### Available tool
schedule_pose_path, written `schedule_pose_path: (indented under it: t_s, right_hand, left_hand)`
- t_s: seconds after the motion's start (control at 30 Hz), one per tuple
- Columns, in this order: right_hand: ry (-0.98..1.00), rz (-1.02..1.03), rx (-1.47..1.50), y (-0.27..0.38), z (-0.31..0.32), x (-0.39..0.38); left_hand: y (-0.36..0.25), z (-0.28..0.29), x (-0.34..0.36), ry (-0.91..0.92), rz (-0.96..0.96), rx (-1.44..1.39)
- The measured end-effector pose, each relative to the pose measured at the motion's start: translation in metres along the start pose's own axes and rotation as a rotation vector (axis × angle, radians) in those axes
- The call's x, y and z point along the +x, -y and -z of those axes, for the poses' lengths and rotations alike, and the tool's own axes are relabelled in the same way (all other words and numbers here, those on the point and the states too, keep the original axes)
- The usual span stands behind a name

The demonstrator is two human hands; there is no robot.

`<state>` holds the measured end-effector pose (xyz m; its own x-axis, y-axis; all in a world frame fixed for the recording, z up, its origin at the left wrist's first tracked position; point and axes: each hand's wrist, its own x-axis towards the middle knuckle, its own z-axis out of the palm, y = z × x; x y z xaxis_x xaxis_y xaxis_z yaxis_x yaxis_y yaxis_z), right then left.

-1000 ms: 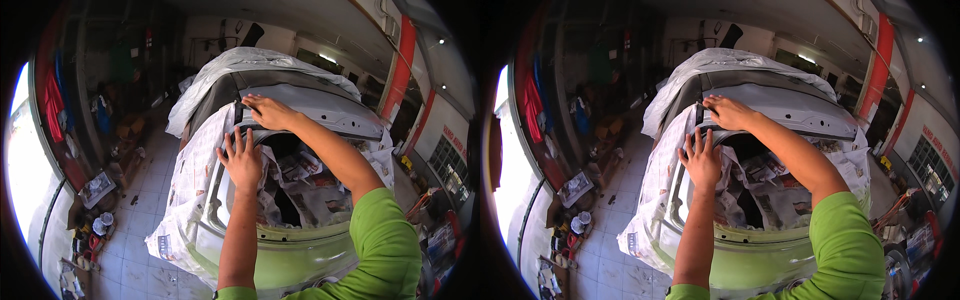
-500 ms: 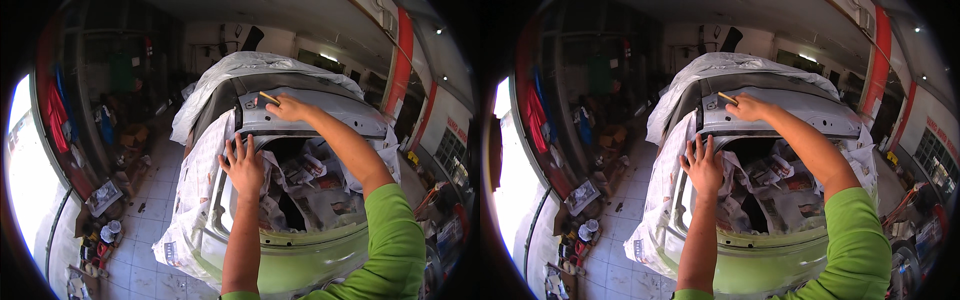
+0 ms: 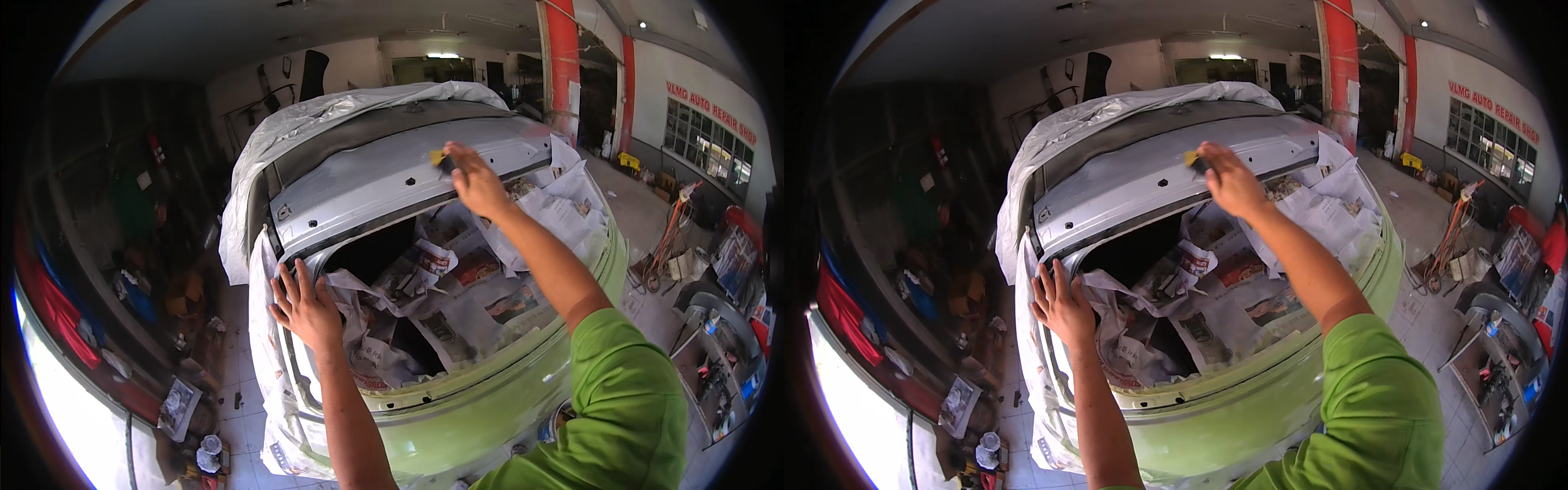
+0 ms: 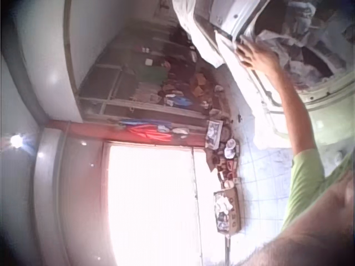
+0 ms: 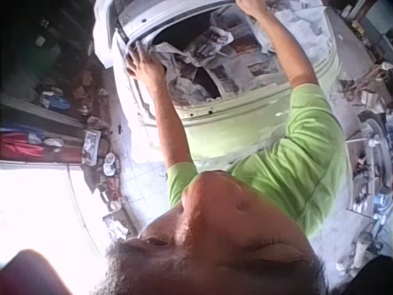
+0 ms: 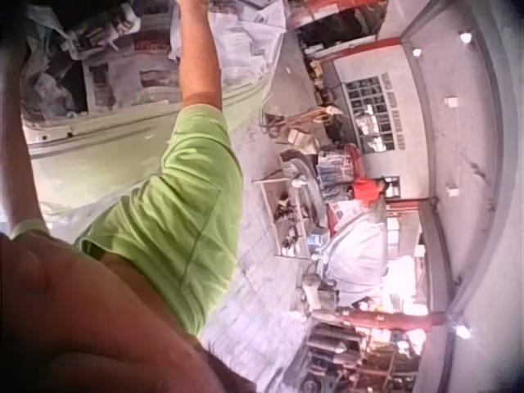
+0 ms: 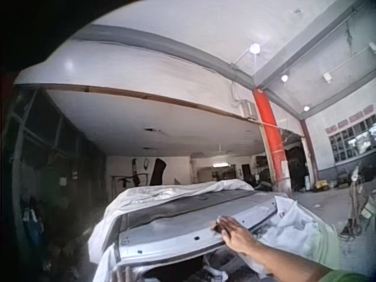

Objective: The person sands a light green car hood with a sanding block and sandpaper, repeatedly dipping the block into a bucket of water. The person also removes newspaper masking from the hood and uses a scraper tool on the surface.

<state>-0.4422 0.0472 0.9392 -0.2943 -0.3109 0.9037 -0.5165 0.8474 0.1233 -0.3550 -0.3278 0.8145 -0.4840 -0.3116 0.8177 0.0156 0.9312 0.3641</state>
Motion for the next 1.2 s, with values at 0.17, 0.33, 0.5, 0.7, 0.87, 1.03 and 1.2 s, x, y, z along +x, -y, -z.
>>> schedule_pose_path:
  t_s: [0.17,0.33,0.5,0.7,0.87,1.03,1.2]
  right_hand:
    - [0.027,-0.515,0.006,-0.002,-0.002,0.005]
    - [0.022,-0.050,-0.079,0.111,-0.063,0.038]
    - [0.055,0.141,0.073,-0.026,0.001,0.008]
    - [0.255,-0.713,0.167,-0.275,0.161,-0.078]
    - [-0.552,-1.149,1.029,-0.361,0.245,-0.200]
    - [-0.627,-1.282,0.987,-0.415,0.283,-0.298]
    - [-0.223,-1.465,0.450,-0.459,0.288,-0.375]
  left_hand:
    - [-0.005,-0.006,0.000,0.011,-0.026,0.060]
    - [-0.001,-0.016,0.000,-0.003,-0.076,0.078]
    - [0.018,-0.011,0.002,0.004,-0.112,0.165]
    - [0.007,-0.022,0.003,-0.107,-0.165,0.291]
    - [-0.269,-0.019,-0.013,-0.269,-0.668,-0.205]
    - [-0.598,-0.074,-0.077,0.236,-1.053,-0.528]
    - [-0.711,-0.179,-0.093,0.106,-1.081,-0.075]
